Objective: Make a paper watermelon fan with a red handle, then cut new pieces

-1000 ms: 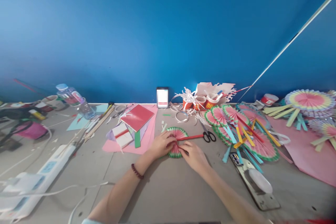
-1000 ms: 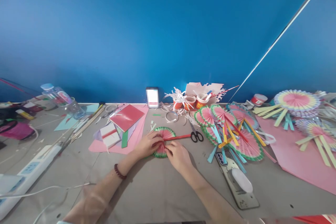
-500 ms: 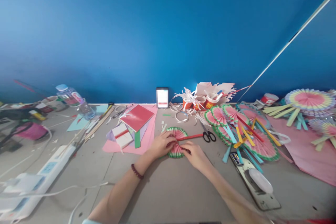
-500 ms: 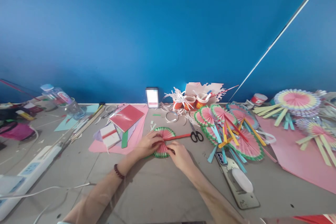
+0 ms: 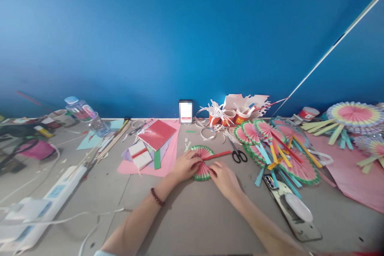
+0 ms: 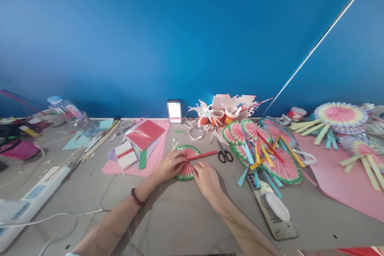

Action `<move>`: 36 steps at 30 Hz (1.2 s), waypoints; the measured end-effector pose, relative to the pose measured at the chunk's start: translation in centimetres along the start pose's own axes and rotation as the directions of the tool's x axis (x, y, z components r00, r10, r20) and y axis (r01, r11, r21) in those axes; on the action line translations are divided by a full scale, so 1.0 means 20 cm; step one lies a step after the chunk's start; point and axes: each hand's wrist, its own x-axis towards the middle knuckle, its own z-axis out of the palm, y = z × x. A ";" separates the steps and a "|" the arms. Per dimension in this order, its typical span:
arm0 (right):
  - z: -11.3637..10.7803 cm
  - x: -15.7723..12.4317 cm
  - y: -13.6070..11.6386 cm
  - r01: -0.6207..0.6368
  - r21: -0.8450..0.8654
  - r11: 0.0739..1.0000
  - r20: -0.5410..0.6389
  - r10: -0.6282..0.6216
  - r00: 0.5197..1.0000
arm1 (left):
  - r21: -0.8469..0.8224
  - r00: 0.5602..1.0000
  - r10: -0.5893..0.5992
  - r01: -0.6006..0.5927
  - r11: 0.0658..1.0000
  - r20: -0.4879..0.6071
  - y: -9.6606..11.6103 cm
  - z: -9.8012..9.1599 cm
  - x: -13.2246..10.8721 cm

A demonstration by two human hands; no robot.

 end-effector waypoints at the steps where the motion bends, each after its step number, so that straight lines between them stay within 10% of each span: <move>1: 0.00 0.00 0.00 0.009 -0.005 1.000 0.002 -0.009 1.000 | 0.001 1.000 0.001 -0.001 1.000 -0.002 0.00 0.00 0.00; 18: 0.05 0.00 0.01 0.162 -0.244 0.956 -0.182 -0.209 0.961 | 0.115 0.995 -0.054 0.064 0.991 -0.085 0.10 0.00 0.01; 36: 0.07 0.07 0.04 0.051 0.236 0.970 -0.039 -0.043 0.998 | -0.191 0.996 -0.085 0.086 0.978 0.015 0.07 -0.03 0.01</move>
